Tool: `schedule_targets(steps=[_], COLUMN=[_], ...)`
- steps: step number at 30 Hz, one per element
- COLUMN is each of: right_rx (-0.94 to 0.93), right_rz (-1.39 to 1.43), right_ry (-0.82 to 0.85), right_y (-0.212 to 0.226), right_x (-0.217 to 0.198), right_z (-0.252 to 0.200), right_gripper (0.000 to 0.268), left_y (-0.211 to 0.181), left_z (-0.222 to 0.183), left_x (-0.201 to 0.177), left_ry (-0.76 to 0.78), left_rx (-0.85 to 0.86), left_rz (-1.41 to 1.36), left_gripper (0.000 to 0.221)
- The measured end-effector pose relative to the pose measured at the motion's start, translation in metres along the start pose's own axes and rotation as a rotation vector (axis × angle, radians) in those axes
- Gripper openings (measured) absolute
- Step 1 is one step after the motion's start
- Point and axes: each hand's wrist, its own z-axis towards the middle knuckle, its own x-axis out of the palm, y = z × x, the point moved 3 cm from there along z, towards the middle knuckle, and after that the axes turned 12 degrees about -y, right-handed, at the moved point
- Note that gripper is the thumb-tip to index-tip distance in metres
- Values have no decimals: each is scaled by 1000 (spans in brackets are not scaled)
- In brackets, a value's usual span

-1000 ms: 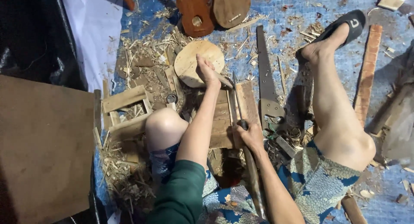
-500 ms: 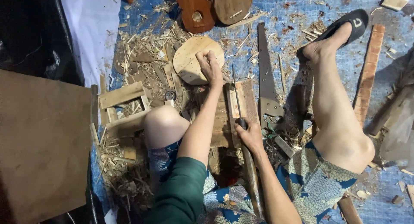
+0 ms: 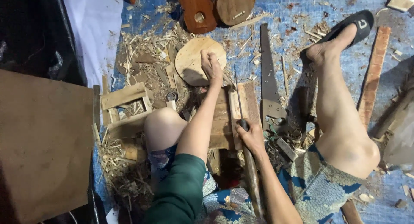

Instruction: Shaping a piece of wood using a small hand blade to remove thin shavings.

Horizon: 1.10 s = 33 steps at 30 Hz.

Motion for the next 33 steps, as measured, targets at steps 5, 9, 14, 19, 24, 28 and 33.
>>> schedule_targets(steps=[5,9,14,19,24,28,33], right_rx=[-92,-50,-88,-96,61,-45,-4], right_rz=[122,29,13,-83,46,229,30], right_ry=[27,-59,-48,-25,-19,15,11], right_y=[53,1,52,26,21,58,10], right_x=[-21,0,-21,-6,-9,-24,-5], right_z=[-24,1,-25,-18,-20,-46,-2], right_gripper=[20,23,24,27,26,26,22], left_y=[-26,-5,-37,-29,-17,-45,-24], left_z=[-3,0,-2,-5,-2,-18,-9], left_x=[-11,-12,-13,-18,-15,-36,-22], left_ry=[-2,-26,-17,-30,-11,1,-50], left_rx=[-11,-24,-50,-19,-10,-7,34], left_rz=[-15,-67,-50,-121,-64,-106,-99], left_gripper=[17,16,17,16,15,19,11])
